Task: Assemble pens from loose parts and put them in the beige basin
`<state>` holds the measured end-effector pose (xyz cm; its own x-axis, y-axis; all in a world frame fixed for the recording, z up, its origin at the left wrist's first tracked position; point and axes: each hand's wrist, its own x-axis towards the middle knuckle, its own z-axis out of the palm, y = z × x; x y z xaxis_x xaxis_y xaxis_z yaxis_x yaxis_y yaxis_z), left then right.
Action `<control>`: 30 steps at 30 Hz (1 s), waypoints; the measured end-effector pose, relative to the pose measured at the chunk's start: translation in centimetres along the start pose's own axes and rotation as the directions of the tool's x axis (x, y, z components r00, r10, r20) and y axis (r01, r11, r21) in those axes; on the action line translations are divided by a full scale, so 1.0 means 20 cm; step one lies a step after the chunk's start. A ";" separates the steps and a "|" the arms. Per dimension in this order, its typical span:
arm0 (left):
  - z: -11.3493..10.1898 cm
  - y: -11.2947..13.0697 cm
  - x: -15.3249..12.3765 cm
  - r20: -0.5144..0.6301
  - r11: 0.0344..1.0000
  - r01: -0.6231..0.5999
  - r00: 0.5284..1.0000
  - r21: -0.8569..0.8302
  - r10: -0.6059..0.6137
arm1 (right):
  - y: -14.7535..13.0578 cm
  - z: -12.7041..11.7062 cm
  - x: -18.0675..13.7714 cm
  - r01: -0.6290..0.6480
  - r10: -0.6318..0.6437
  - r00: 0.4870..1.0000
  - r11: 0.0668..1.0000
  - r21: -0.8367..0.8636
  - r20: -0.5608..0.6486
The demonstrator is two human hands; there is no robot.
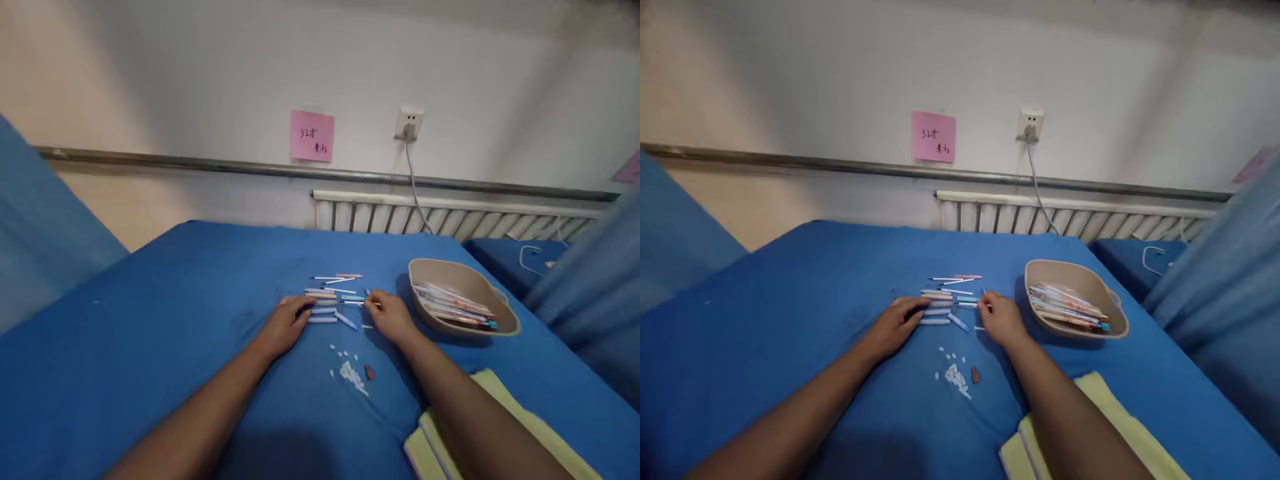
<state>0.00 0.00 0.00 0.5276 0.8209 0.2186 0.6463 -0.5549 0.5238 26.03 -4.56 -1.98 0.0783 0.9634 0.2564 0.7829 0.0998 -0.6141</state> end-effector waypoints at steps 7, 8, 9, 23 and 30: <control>0.01 0.00 0.01 -0.026 0.999 0.003 1.000 -0.038 -0.004 | -0.06 0.04 -0.01 0.033 -0.035 0.999 0.995 0.097 0.013; 0.01 -0.01 0.01 -0.034 0.999 0.004 0.999 -0.044 -0.006 | -0.06 0.06 -0.01 0.027 -0.030 0.999 0.991 0.131 0.020; 0.02 -0.01 0.01 -0.043 0.999 0.006 0.999 -0.050 -0.009 | -0.07 0.07 -0.02 0.017 -0.022 0.999 0.986 0.166 0.027; -0.01 0.06 0.00 -0.179 0.829 0.107 0.954 -0.549 -0.242 | -0.10 0.07 -0.04 -0.076 0.004 0.992 0.811 0.581 0.124; -0.01 0.11 -0.02 -0.133 0.759 0.109 0.959 -0.642 -0.250 | -0.10 0.01 -0.04 -0.039 -0.051 0.989 0.811 0.584 0.138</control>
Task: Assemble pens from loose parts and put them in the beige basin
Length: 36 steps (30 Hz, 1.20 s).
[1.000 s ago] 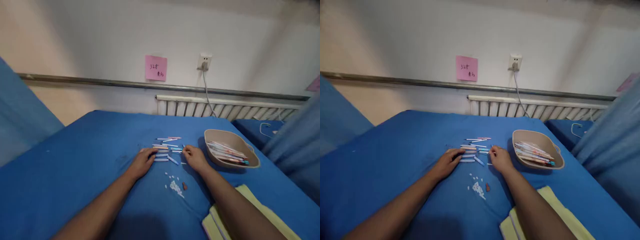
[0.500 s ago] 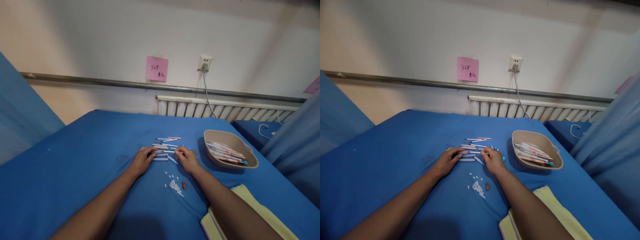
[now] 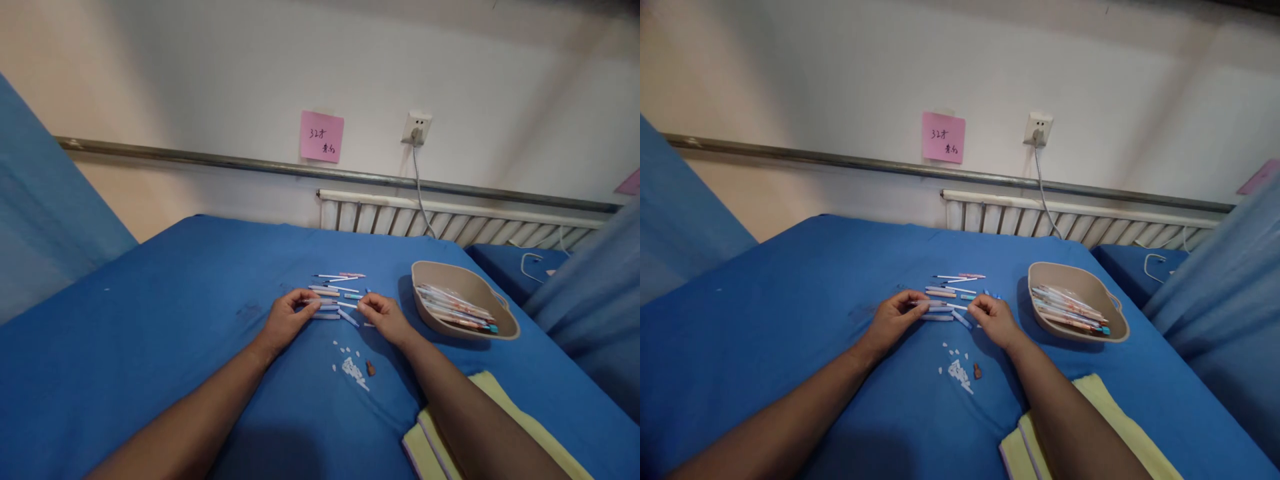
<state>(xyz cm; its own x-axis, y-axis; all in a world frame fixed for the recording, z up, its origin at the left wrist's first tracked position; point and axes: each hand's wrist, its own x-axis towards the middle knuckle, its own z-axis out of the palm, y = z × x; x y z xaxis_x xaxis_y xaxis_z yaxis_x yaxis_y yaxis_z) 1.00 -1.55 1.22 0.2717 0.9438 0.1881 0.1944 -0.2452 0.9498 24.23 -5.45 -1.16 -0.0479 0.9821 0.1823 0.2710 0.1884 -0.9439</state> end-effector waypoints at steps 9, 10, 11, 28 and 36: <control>0.08 0.05 -0.07 0.131 1.000 -0.003 0.991 0.025 0.000 | -0.07 0.09 -0.04 0.046 -0.047 0.999 0.998 -0.049 -0.016; 0.09 0.05 -0.07 0.128 1.000 0.005 0.992 0.016 -0.007 | -0.08 0.12 -0.05 0.039 -0.039 0.999 0.999 -0.002 -0.034; 0.09 0.05 -0.08 0.121 1.000 0.014 0.993 0.009 -0.015 | -0.09 0.14 -0.06 0.029 -0.026 0.999 0.998 0.058 -0.048; 0.12 0.06 -0.11 0.297 0.960 0.251 0.933 -0.128 -0.204 | -0.30 0.13 -0.13 -0.040 0.054 0.998 0.848 0.529 -0.011; 0.10 0.06 -0.11 0.394 0.867 0.388 0.884 -0.314 -0.253 | -0.24 0.03 -0.06 0.010 0.164 0.959 0.792 0.611 -0.229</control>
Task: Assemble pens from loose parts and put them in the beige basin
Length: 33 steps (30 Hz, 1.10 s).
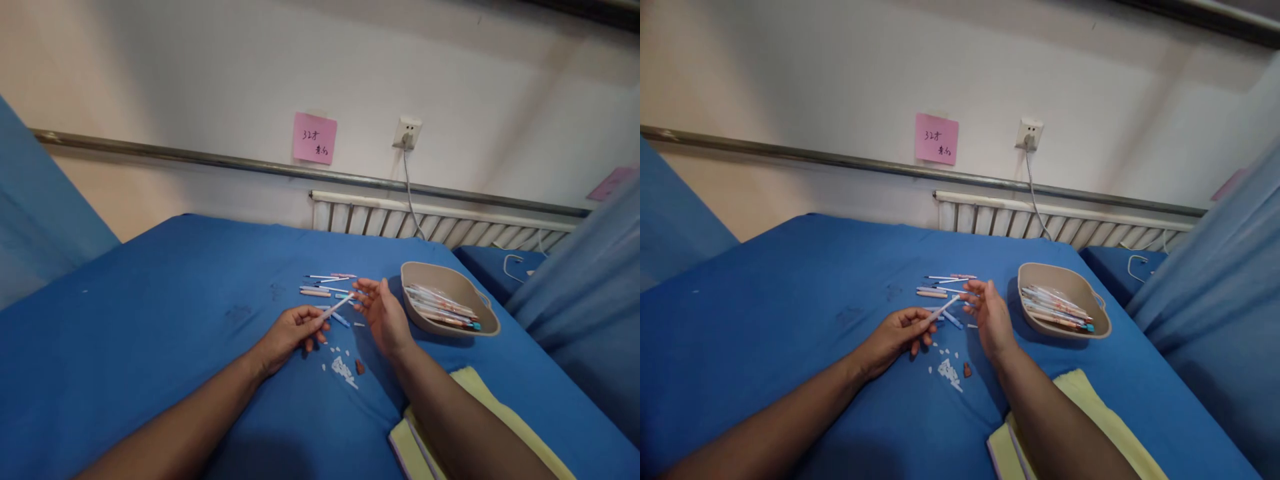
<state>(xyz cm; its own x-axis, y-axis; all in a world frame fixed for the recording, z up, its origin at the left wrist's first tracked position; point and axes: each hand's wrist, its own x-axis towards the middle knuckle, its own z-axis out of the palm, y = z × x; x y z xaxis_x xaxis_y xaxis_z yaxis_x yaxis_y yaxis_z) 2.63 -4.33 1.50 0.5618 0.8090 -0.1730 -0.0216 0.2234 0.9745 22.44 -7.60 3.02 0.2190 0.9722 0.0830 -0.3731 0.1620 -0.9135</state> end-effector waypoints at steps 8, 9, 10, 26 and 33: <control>-0.05 0.04 0.02 -0.015 0.977 0.051 0.998 -0.208 -0.055 | 0.06 -0.26 0.20 0.086 -0.189 0.968 0.867 -0.491 -0.165; -0.06 0.04 0.02 -0.011 0.976 0.053 0.998 -0.212 -0.057 | 0.08 -0.27 0.20 0.090 -0.197 0.972 0.822 -0.562 -0.132; -0.06 0.04 0.02 -0.009 0.976 0.055 0.998 -0.213 -0.058 | 0.10 -0.28 0.21 0.098 -0.203 0.975 0.766 -0.636 -0.094; -0.09 0.04 0.04 -0.082 0.962 0.021 0.996 -0.274 -0.046 | 0.16 -0.34 0.22 0.086 -0.168 0.985 0.307 -0.948 0.035; -0.09 0.03 0.04 -0.079 0.956 0.029 0.995 -0.292 -0.054 | 0.17 -0.33 0.22 0.144 -0.208 0.974 0.271 -0.952 0.088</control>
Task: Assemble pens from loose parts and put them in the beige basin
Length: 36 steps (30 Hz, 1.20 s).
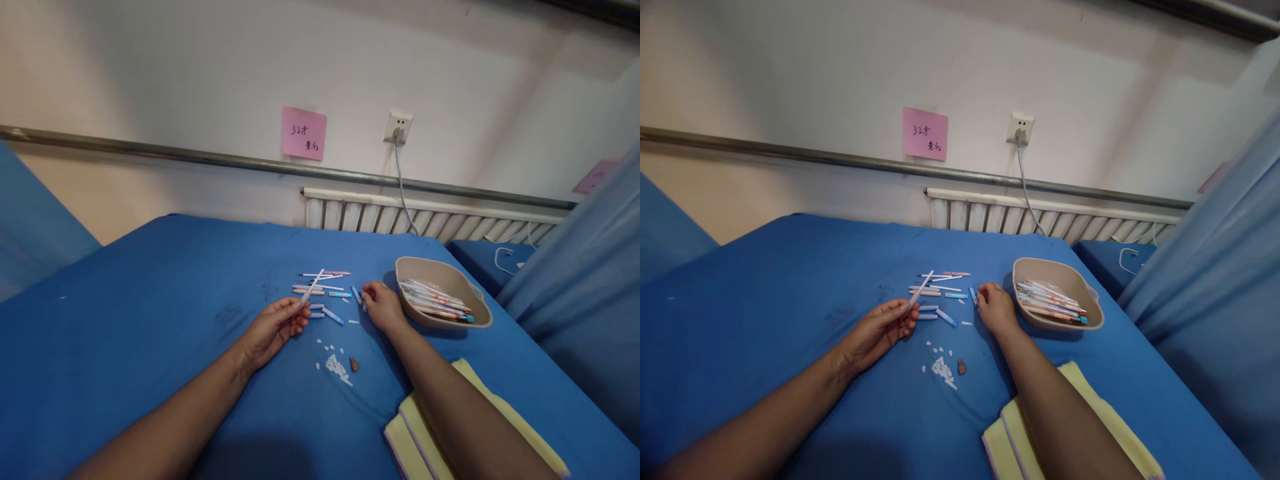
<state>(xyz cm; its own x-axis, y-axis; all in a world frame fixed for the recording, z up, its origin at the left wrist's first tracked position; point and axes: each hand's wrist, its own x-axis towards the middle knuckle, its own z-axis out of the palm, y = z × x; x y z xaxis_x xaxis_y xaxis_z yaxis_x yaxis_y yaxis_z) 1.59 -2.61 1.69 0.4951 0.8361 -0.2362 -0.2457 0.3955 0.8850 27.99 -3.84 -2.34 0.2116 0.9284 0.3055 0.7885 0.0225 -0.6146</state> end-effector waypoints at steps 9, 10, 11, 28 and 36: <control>-0.01 -0.01 0.00 0.015 0.998 0.026 1.000 -0.049 -0.025 | -0.06 0.04 -0.03 0.162 -0.161 0.987 0.984 -0.073 0.024; -0.01 -0.01 0.00 0.021 0.998 0.029 0.999 -0.052 -0.028 | -0.07 0.05 -0.01 0.179 -0.177 0.984 0.979 -0.094 0.030; -0.01 -0.01 0.00 0.028 0.998 0.032 0.999 -0.055 -0.031 | -0.09 0.06 0.02 0.189 -0.186 0.982 0.975 -0.119 0.036; -0.02 -0.03 0.00 0.047 0.995 0.025 0.999 -0.097 -0.020 | -0.22 0.21 0.33 0.137 -0.025 0.951 0.927 -0.348 0.308; -0.02 -0.03 0.00 0.018 0.999 -0.044 0.999 -0.013 0.044 | -0.24 0.05 0.07 0.056 -0.059 0.991 0.998 0.034 0.120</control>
<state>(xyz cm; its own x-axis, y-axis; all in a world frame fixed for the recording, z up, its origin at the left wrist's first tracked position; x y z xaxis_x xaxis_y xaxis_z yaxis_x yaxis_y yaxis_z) 1.36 -2.80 0.96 0.4982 0.8461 -0.1896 -0.2779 0.3629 0.8894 23.99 -2.21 0.35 0.0939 0.9631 0.2522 0.7788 0.0868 -0.6212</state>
